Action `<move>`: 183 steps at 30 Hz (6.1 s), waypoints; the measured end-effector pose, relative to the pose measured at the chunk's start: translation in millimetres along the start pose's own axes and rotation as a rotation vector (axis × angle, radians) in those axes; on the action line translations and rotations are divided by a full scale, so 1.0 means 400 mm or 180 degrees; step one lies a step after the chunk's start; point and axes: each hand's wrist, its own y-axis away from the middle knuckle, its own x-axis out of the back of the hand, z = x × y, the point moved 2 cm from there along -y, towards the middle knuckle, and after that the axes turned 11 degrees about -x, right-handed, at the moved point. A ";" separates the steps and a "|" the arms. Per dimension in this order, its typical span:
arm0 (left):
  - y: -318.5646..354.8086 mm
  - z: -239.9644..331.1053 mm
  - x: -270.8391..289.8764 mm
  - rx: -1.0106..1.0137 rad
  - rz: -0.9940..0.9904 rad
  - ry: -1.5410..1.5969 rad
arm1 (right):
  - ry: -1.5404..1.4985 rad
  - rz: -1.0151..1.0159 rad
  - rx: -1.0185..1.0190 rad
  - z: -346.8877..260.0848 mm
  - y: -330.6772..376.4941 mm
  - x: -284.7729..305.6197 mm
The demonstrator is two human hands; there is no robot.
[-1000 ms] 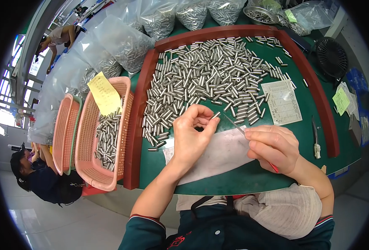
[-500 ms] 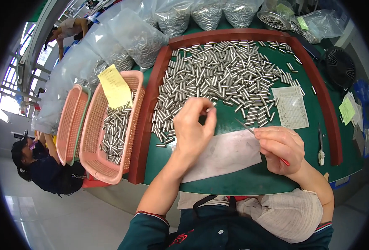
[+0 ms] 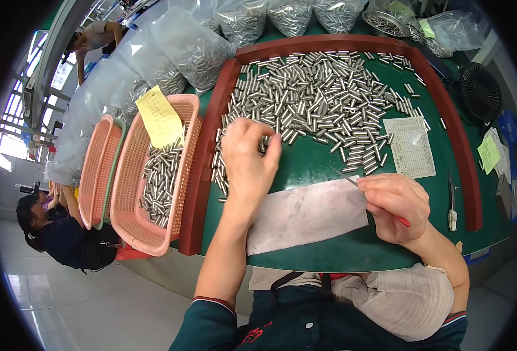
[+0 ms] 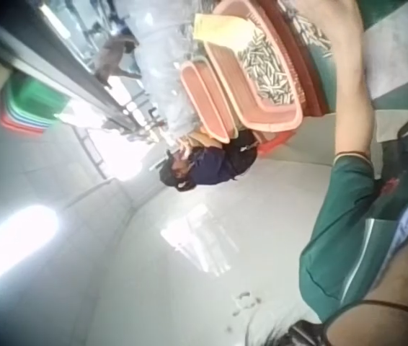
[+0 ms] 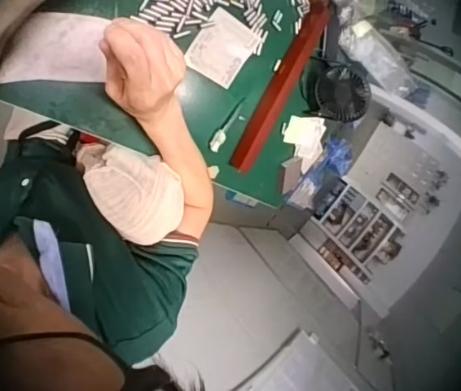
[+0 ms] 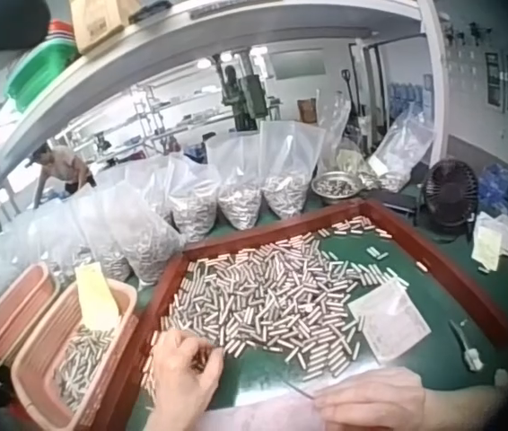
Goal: Inspecting and cleaning small metal cylindrical components using a fine brush at a manufacturing workbench.
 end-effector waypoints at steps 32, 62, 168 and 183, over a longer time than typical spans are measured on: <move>0.040 0.070 -0.057 0.2357 -0.1117 0.3791 | 0.0019 0.0065 -0.0021 0.003 0.002 0.002; 0.040 0.116 -0.062 0.0707 -0.0450 0.2252 | 0.0301 0.0068 0.0034 0.004 0.007 0.004; 0.072 0.081 -0.071 0.2694 -0.1037 0.5735 | 0.0494 -0.0503 -0.0634 -0.025 0.041 0.013; 0.059 0.041 -0.062 0.3292 -0.0747 0.5458 | 0.0069 -0.0092 -0.0106 -0.011 -0.001 -0.001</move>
